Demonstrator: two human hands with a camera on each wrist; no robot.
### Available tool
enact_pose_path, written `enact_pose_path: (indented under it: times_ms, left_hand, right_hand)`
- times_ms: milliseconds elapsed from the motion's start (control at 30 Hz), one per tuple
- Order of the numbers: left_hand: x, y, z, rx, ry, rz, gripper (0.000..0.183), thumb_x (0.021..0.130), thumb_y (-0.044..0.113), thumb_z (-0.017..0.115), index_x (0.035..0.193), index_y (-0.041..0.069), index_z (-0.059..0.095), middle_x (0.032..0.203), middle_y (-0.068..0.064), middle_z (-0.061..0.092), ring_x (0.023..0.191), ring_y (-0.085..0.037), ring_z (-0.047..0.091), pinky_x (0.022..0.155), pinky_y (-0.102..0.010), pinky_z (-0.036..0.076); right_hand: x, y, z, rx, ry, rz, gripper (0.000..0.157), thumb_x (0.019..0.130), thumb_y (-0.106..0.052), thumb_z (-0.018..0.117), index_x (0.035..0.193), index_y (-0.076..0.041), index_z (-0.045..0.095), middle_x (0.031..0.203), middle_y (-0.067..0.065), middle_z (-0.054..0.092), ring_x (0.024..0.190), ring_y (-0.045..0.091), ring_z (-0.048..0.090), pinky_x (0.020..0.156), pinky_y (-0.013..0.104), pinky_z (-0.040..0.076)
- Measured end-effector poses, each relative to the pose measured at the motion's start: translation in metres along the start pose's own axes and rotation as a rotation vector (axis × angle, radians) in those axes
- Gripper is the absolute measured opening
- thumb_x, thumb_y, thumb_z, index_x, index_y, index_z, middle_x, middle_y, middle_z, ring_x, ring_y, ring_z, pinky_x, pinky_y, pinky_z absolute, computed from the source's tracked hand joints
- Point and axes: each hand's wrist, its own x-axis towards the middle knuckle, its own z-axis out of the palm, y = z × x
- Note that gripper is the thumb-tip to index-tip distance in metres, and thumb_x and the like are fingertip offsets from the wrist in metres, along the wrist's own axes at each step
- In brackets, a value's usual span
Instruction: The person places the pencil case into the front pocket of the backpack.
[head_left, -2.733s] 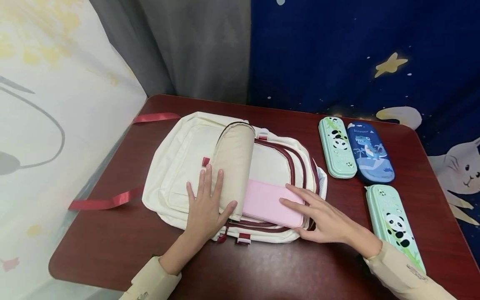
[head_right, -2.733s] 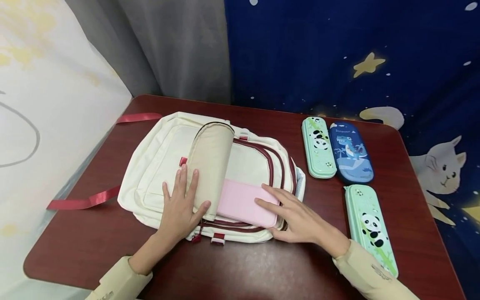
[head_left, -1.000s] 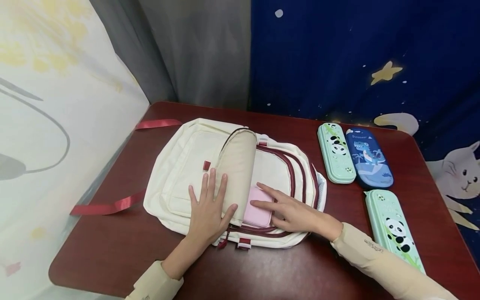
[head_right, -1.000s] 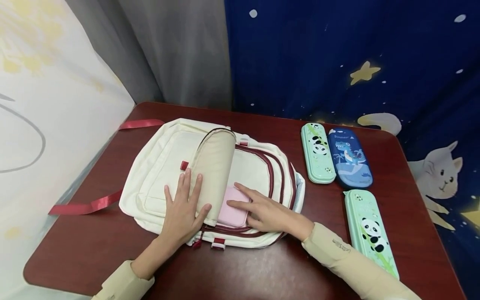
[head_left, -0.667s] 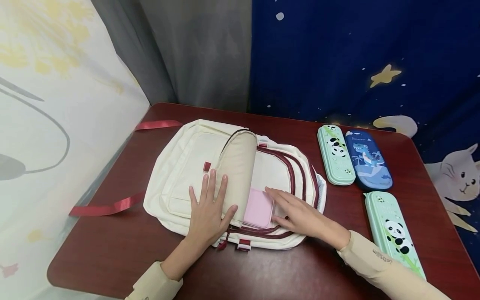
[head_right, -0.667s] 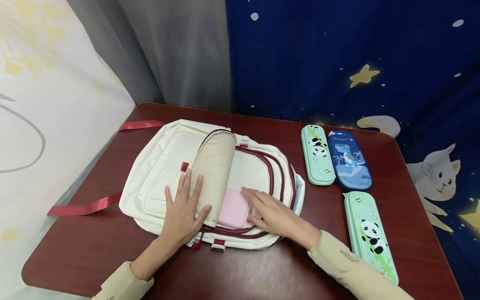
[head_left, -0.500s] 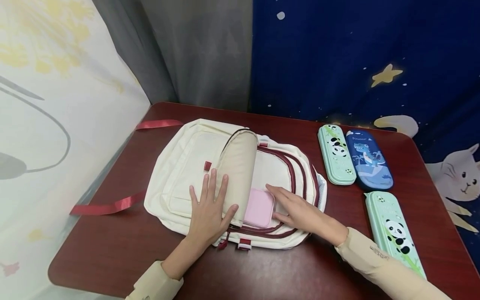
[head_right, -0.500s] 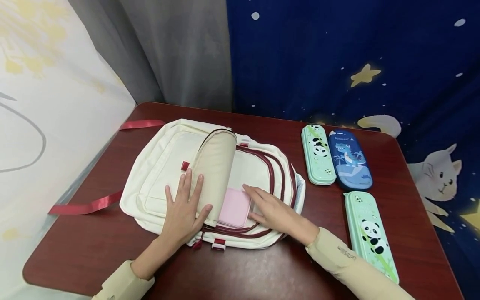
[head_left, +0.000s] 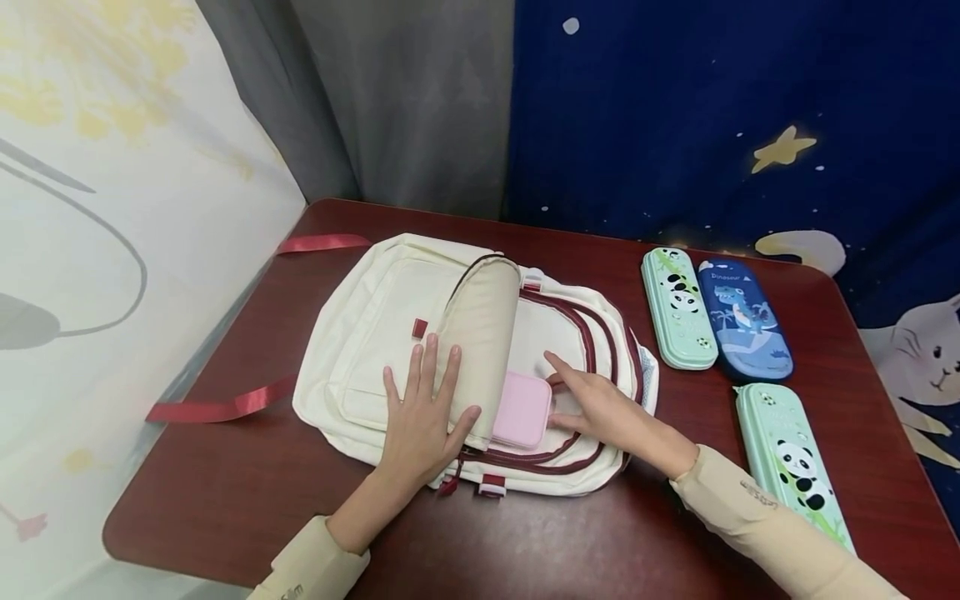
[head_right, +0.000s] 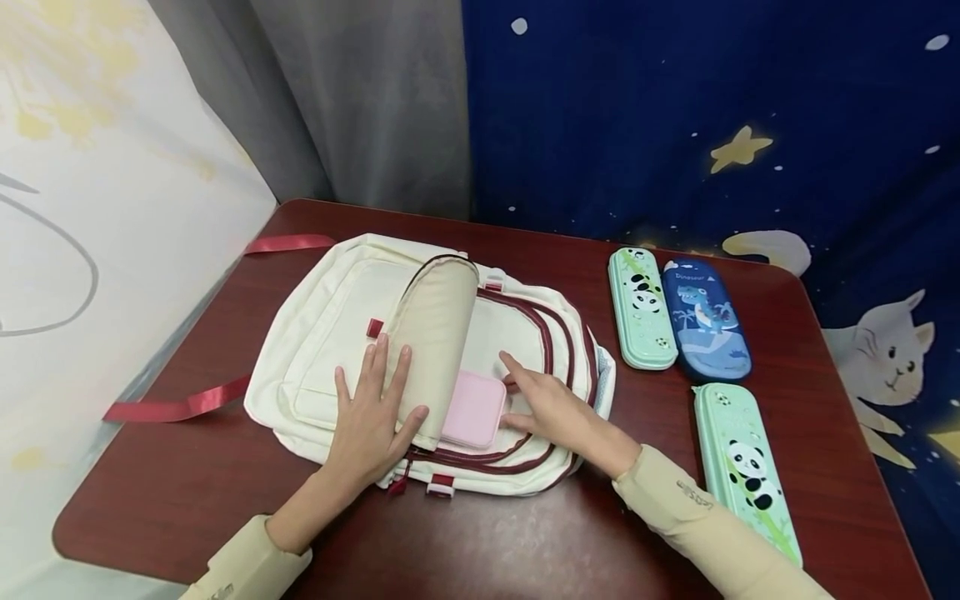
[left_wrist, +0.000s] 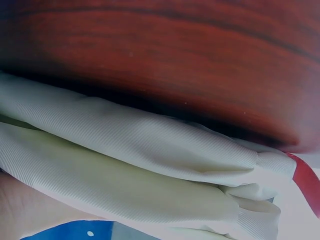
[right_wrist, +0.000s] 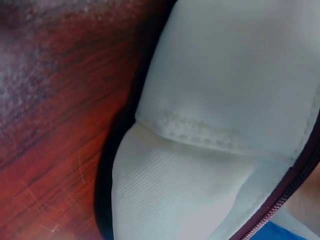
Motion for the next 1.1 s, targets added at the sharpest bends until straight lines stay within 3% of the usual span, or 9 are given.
enact_pose_path:
  times_ms: [533, 1100]
  left_hand:
    - [-0.001, 0.001, 0.001, -0.001, 0.005, 0.003, 0.073, 0.094, 0.06, 0.016, 0.149, 0.013, 0.021, 0.155, -0.012, 0.004, 0.139, -0.033, 0.011, 0.099, -0.067, 0.001]
    - [-0.001, 0.0, 0.003, 0.01, 0.011, 0.01, 0.073, 0.094, 0.061, 0.016, 0.149, 0.013, 0.022, 0.155, -0.013, 0.005, 0.139, -0.034, 0.012, 0.1, -0.067, 0.002]
  right_hand:
    - [0.013, 0.0, 0.01, -0.031, 0.109, 0.017, 0.082, 0.068, -0.027, 0.084, 0.132, 0.005, 0.043, 0.087, 0.005, 0.067, 0.079, 0.014, 0.065, 0.074, 0.033, 0.05]
    - [0.033, -0.008, 0.021, -0.183, 0.2, 0.097, 0.088, 0.064, -0.043, 0.083, 0.126, 0.006, 0.047, 0.073, 0.003, 0.063, 0.054, 0.01, 0.054, 0.053, 0.029, 0.047]
